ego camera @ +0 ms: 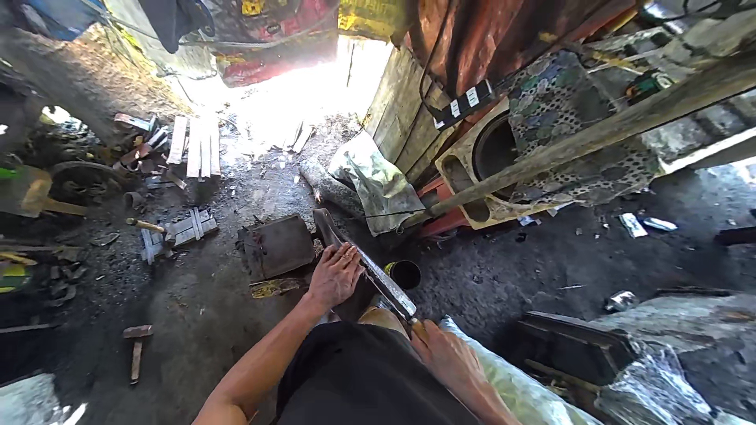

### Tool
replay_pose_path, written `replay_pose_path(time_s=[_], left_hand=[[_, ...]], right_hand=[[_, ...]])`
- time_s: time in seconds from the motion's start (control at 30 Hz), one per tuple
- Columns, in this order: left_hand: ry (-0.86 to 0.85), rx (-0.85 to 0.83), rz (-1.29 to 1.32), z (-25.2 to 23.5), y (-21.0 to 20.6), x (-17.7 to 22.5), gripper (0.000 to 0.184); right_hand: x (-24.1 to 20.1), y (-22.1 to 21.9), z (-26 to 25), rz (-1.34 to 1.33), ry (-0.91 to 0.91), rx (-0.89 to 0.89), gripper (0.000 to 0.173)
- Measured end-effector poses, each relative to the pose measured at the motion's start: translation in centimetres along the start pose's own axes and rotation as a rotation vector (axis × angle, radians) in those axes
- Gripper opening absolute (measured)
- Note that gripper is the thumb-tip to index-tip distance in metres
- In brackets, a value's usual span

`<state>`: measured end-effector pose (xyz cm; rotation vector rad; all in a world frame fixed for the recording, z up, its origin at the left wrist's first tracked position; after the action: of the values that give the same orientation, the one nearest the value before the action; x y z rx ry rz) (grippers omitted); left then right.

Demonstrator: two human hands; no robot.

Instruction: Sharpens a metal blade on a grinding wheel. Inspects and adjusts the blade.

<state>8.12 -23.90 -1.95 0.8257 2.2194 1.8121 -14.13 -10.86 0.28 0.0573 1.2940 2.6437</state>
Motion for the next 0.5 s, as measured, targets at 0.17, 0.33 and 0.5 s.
replay_pose_path(time_s=[0.17, 0.33, 0.5], left_hand=[[0.035, 0.01, -0.04, -0.3, -1.0, -1.9, 0.048], [-0.008, 0.004, -0.014, 0.2, -0.9, 0.1, 0.048], [0.027, 0.001, -0.039, 0.0, -1.3, -0.8, 0.049]], right_hand=[[-1.3, -0.9, -2.4, 0.02, -0.001, 0.046, 0.047], [0.2, -0.6, -0.8, 0.069, 0.006, 0.096, 0.045], [-0.6, -0.8, -1.5, 0.042, -0.009, 0.067, 0.045]])
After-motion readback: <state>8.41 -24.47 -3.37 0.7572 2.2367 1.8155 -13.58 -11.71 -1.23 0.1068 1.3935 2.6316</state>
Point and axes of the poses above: each hand's wrist, its own z-axis away from the middle knuckle, its own y-axis out of the back of the hand, x = y × z, the point moved 10 cm from there along -z, towards the middle knuckle, and after that the axes turned 5 degrees about -z, right-handed, at the moved point
